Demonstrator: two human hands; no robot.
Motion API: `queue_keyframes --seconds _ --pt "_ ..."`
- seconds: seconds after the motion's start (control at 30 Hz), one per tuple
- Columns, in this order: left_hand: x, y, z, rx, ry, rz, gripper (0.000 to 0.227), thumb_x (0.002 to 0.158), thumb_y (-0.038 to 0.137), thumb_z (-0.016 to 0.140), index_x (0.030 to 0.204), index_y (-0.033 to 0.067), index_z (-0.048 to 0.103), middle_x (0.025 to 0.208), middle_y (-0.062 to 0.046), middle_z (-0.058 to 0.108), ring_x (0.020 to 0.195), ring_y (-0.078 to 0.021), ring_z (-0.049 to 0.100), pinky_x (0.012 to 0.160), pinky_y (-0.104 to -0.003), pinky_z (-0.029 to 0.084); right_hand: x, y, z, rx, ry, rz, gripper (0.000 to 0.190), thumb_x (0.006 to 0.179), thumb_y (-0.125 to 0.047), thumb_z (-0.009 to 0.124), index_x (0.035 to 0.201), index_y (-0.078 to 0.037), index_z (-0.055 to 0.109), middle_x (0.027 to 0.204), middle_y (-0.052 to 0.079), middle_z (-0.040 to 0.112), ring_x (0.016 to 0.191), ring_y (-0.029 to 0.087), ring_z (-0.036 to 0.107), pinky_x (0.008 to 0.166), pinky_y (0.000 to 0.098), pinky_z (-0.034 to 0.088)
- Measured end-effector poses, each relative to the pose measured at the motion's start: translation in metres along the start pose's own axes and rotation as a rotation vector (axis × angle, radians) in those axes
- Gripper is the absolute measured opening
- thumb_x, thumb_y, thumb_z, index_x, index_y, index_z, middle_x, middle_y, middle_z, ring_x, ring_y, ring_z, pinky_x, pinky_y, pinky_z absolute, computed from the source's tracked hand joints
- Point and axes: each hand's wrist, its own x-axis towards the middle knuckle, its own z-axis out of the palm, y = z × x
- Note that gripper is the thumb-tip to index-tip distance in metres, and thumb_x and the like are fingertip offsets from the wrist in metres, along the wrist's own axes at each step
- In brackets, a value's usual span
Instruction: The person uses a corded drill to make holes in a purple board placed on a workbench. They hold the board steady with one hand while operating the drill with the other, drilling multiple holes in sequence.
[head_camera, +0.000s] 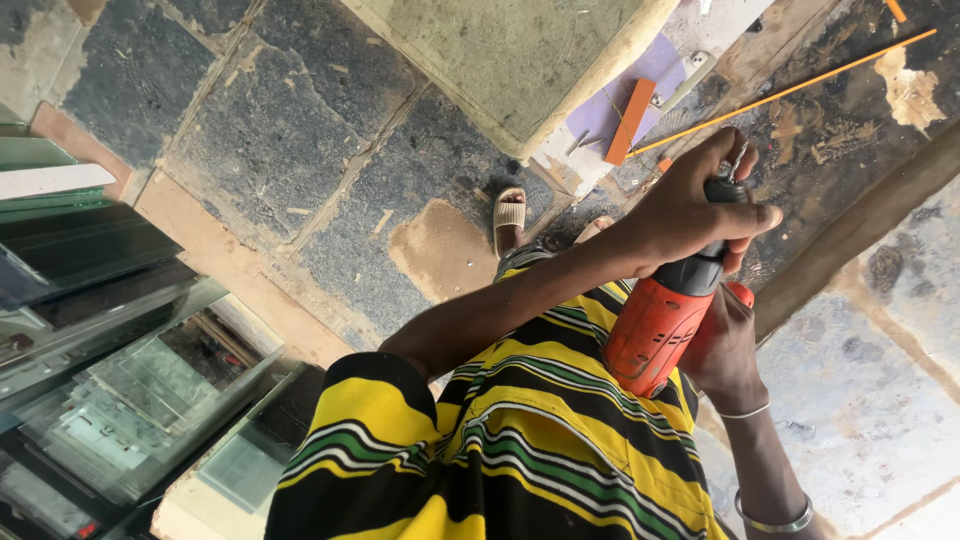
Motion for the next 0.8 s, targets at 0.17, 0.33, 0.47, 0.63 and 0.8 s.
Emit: queue_keyframes --seconds 0.17,0.33,0.47,0.63,0.8 --pt "-0.002 0.001 0.000 0.014 -0.033 0.037 0.040 0.084 0.002 0.073 0.096 0.0109 0.037 0.062 -0.007 0.058 0.047 -0.0186 0.064 0.044 -0.034 0.059 0.003 0.002 0.000 -0.046 0.044 -0.023 0.037 0.077 -0.006 0.080 0.101 0.000 0.053 0.088 0.017 0.063 0.081 0.038 0.064 0.075 0.0470 0.051" --pt "-0.003 0.006 0.005 0.042 -0.081 0.112 0.040 0.086 0.003 0.076 0.112 0.0066 0.046 0.099 -0.011 0.058 0.059 -0.0161 0.068 0.050 -0.035 0.063 0.005 0.001 -0.002 -0.033 0.055 -0.003 0.043 0.076 -0.006 0.080 0.109 0.002 0.054 0.094 0.019 0.065 0.086 0.039 0.065 0.079 0.0480 0.052" --pt "-0.006 0.009 0.002 0.102 -0.131 0.214 0.055 0.091 0.008 0.078 0.138 0.0089 0.050 0.142 -0.006 0.052 0.060 -0.0120 0.067 0.056 -0.033 0.065 0.000 0.006 -0.001 -0.023 0.075 -0.008 0.058 0.073 -0.008 0.081 0.122 0.004 0.052 0.103 0.021 0.067 0.093 0.040 0.066 0.083 0.0499 0.052" --pt "-0.007 0.007 -0.003 0.075 -0.152 0.253 0.051 0.095 0.013 0.082 0.137 0.0088 0.052 0.141 -0.003 0.055 0.060 -0.0123 0.068 0.056 -0.030 0.064 -0.009 0.017 0.007 -0.033 0.088 0.018 0.067 0.077 -0.011 0.083 0.127 0.002 0.040 0.101 0.021 0.065 0.091 0.040 0.065 0.082 0.0502 0.051" --pt "-0.003 0.002 -0.005 0.012 -0.171 0.203 0.049 0.094 0.018 0.083 0.132 0.0103 0.055 0.087 -0.005 0.068 0.058 -0.0125 0.068 0.057 -0.030 0.060 -0.010 0.018 0.009 -0.055 0.088 0.031 0.064 0.078 -0.008 0.082 0.127 -0.002 0.041 0.100 0.021 0.065 0.090 0.041 0.066 0.082 0.0519 0.051"
